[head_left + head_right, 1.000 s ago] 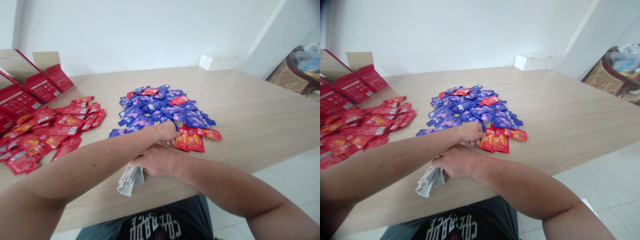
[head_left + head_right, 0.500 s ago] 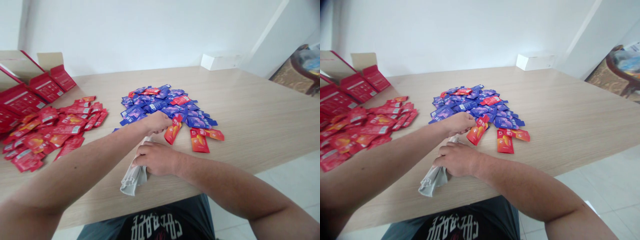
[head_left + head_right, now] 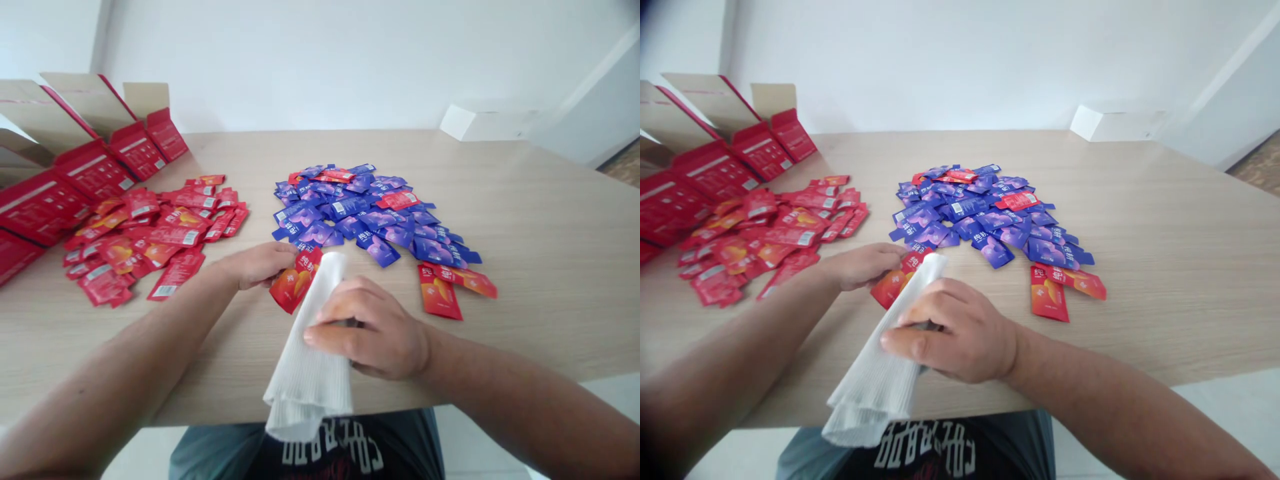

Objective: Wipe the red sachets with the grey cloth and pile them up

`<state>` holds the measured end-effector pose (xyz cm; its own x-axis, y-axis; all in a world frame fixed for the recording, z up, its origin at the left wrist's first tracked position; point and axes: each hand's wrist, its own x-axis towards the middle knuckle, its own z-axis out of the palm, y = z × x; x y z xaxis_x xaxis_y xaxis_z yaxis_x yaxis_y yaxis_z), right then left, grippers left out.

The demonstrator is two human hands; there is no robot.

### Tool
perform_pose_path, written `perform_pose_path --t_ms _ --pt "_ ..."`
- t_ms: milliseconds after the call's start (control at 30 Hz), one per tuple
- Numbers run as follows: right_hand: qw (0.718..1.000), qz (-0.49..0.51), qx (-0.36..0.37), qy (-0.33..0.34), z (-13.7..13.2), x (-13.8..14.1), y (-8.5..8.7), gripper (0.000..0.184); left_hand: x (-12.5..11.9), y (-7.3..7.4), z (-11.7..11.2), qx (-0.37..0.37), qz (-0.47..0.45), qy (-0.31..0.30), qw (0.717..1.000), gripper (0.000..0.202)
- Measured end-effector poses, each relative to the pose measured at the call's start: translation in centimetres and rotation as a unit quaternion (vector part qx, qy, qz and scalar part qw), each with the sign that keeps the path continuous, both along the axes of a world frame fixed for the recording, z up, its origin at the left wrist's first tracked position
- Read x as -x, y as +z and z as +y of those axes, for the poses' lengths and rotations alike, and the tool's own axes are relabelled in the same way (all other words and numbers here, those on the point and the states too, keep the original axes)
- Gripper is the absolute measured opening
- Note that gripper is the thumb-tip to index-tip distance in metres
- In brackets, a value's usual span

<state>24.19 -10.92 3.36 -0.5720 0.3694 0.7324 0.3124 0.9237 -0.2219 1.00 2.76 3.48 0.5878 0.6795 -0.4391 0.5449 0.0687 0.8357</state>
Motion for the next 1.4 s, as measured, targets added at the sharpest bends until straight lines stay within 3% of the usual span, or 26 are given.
perform_pose_path --t_ms 133,267,367,533,633,700,867,1033,1200,1333,1400 --pt "0.996 0.013 0.002 -0.088 1.2 -0.1 -0.9 0.032 -0.1 -1.0 -0.7 0.018 0.029 -0.069 0.997 0.012" --pt "0.986 -0.081 0.112 -0.098 3.6 0.6 -4.0 0.038 -0.3 -1.5 -1.0 -0.004 0.070 -0.095 0.993 0.014" --pt "0.975 -0.113 0.166 -0.095 4.3 1.1 -5.1 0.042 -0.2 -1.9 -1.2 -0.029 0.095 -0.105 0.990 0.015" --pt "0.969 -0.144 0.185 -0.083 4.3 0.9 -4.8 0.042 -0.2 -2.2 -1.6 -0.098 0.102 -0.151 0.978 0.023" --pt "0.966 -0.140 0.188 -0.113 4.6 0.6 -4.7 0.037 -0.3 -2.2 -1.7 -0.144 0.119 -0.158 0.970 0.021" --pt "0.967 -0.136 0.186 -0.112 4.6 0.8 -4.8 0.033 -0.3 -2.1 -1.7 -0.140 0.121 -0.155 0.970 0.020" --pt "0.969 -0.167 0.180 -0.011 4.2 1.3 -4.7 0.023 0.0 -1.9 -1.5 -0.124 0.092 -0.168 0.974 0.024" --pt "0.968 -0.126 0.193 -0.100 4.9 0.8 -4.8 0.030 0.2 -2.3 -1.3 -0.134 0.099 -0.166 0.972 0.023" --pt "0.971 -0.146 0.187 -0.027 4.6 1.1 -4.9 0.028 0.1 -2.4 -1.4 -0.140 0.074 -0.176 0.972 0.023" --pt "0.970 -0.114 0.196 -0.084 4.8 0.9 -5.0 0.037 0.2 -2.4 -1.4 -0.116 0.083 -0.163 0.976 0.019" --pt "0.972 -0.123 0.190 -0.064 4.9 0.9 -5.1 0.036 0.2 -2.5 -1.4 -0.115 0.076 -0.166 0.976 0.019"
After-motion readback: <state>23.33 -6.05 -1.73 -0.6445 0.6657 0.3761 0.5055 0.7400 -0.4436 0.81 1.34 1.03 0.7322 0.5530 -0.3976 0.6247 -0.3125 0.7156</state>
